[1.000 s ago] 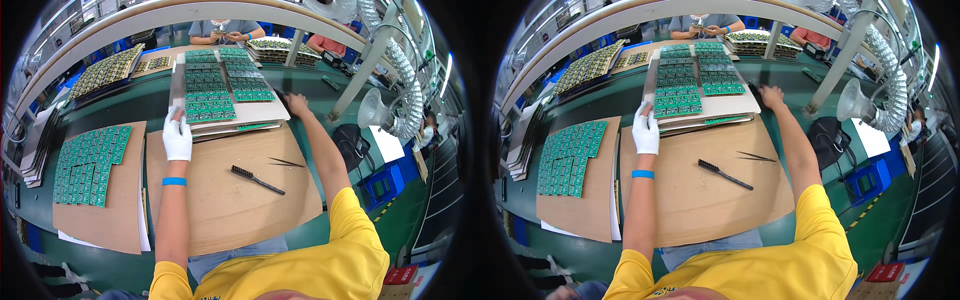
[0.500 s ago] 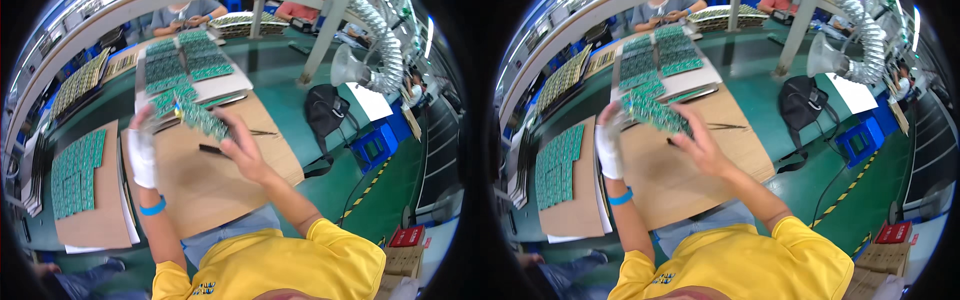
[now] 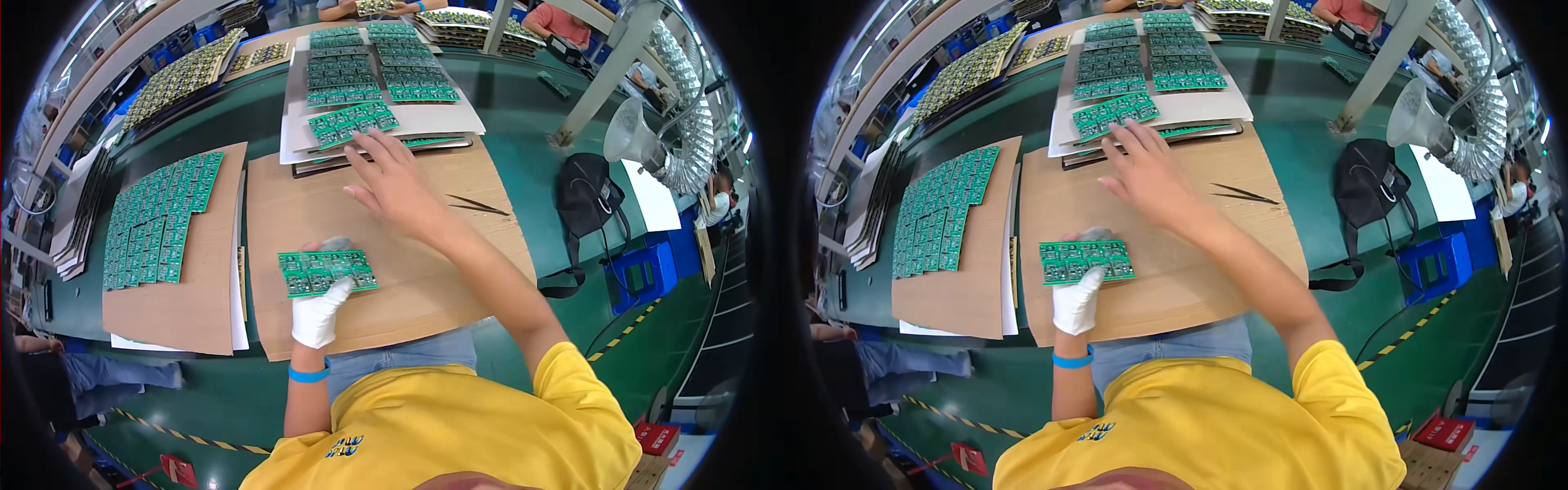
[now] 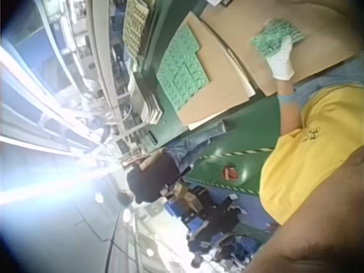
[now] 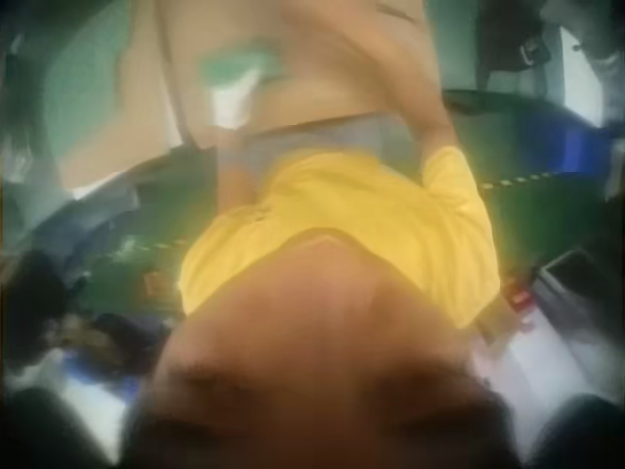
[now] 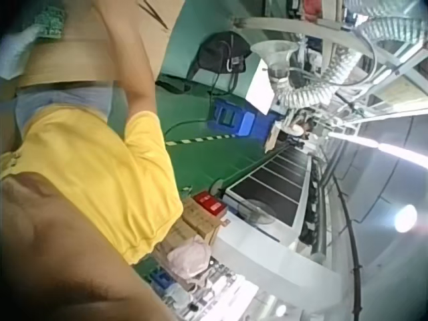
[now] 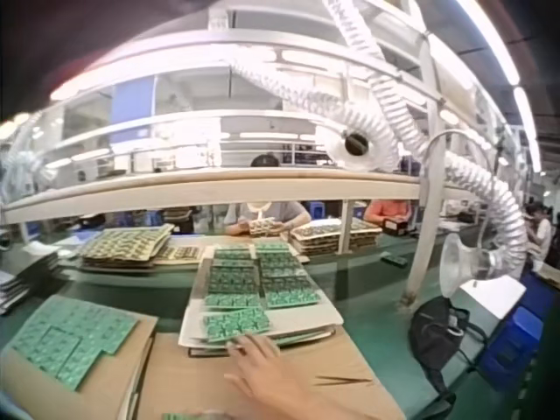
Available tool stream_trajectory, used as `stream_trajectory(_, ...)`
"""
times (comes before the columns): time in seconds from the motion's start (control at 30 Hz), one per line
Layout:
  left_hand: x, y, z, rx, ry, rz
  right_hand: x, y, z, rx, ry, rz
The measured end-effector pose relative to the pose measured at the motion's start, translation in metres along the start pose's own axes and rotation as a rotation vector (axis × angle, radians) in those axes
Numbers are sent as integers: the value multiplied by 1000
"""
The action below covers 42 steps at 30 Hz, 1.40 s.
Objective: The recorder picks up green circuit boards, cleans them with a handheld brush, and stacks them on a workbench in a manufacturing facility.
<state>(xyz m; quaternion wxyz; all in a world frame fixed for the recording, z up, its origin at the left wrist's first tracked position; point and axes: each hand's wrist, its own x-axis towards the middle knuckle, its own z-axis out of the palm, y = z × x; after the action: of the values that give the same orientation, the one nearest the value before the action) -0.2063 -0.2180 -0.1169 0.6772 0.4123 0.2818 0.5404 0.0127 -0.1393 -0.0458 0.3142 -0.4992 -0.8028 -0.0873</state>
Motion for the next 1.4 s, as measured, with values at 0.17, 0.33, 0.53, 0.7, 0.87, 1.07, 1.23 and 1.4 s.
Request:
stream_trajectory(0.17,-8,2,0,-31,23,-74,23,18,37,-106,5,-13)
stream_trajectory(0.33,-8,1,-3,-15,-81,-48,7,-3,9,-145,98,-42)
stream_trajectory(0.53,-8,1,-2,-64,-88,-66,-106,-26,-23,-132,-69,514)
stream_trajectory(0.7,-4,1,7,112,7,26,-119,-22,-25,-124,-17,428)
stream_trajectory(0.87,-6,5,2,89,-46,3,-94,-69,-33,839,-33,764)
stream_trajectory(1.07,-7,1,1,235,-46,114,-80,-107,-33,1106,-201,628)
stream_trajectory(1.23,-7,0,8,82,2,103,-78,-110,-36,726,-161,226)
stream_trajectory(1.4,-9,4,6,221,29,47,-88,-95,-34,506,-211,289)
